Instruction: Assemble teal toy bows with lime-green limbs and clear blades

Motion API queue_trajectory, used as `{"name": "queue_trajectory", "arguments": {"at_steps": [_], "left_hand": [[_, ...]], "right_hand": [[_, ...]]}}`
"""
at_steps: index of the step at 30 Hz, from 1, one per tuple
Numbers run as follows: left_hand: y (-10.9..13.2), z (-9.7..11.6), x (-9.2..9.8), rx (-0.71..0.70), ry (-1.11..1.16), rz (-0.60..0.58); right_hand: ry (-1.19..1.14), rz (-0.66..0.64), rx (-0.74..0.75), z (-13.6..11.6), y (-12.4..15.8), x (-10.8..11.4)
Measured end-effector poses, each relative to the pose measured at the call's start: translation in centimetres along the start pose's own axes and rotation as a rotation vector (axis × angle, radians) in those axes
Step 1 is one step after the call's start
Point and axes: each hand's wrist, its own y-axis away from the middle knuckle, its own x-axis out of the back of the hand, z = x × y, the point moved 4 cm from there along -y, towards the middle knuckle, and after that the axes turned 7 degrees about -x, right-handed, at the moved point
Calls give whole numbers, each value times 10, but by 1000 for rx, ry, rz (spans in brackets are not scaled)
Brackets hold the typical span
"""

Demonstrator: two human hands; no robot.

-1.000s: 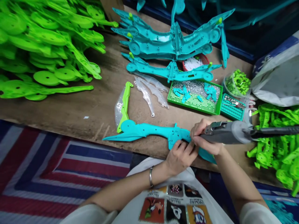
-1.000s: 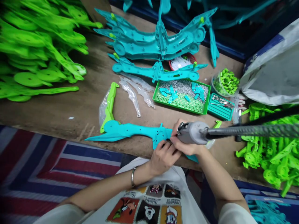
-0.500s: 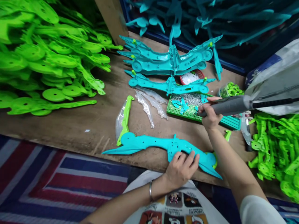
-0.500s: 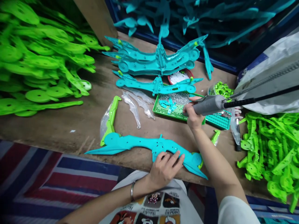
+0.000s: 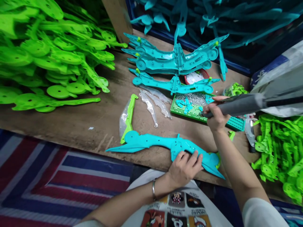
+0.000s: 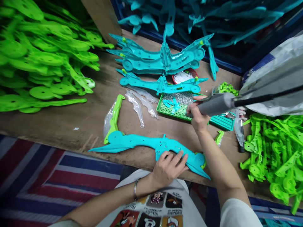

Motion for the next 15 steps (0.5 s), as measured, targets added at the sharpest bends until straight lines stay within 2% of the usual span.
{"name": "queue_trajectory", "arguments": {"at_steps": [3, 6, 10, 15], "left_hand": [[-1, 1, -1, -1, 1, -2], [-1, 0, -1, 2, 6, 5], [-1, -1, 1, -10, 26, 32], [-2, -3, 4, -8, 36, 48]], "right_hand": [[-92, -66, 8, -31, 25, 1], [-142, -194, -81, -49, 62, 3], [-117, -264, -190, -47, 103, 9], [-66, -235, -212, -32, 116, 12]]}}
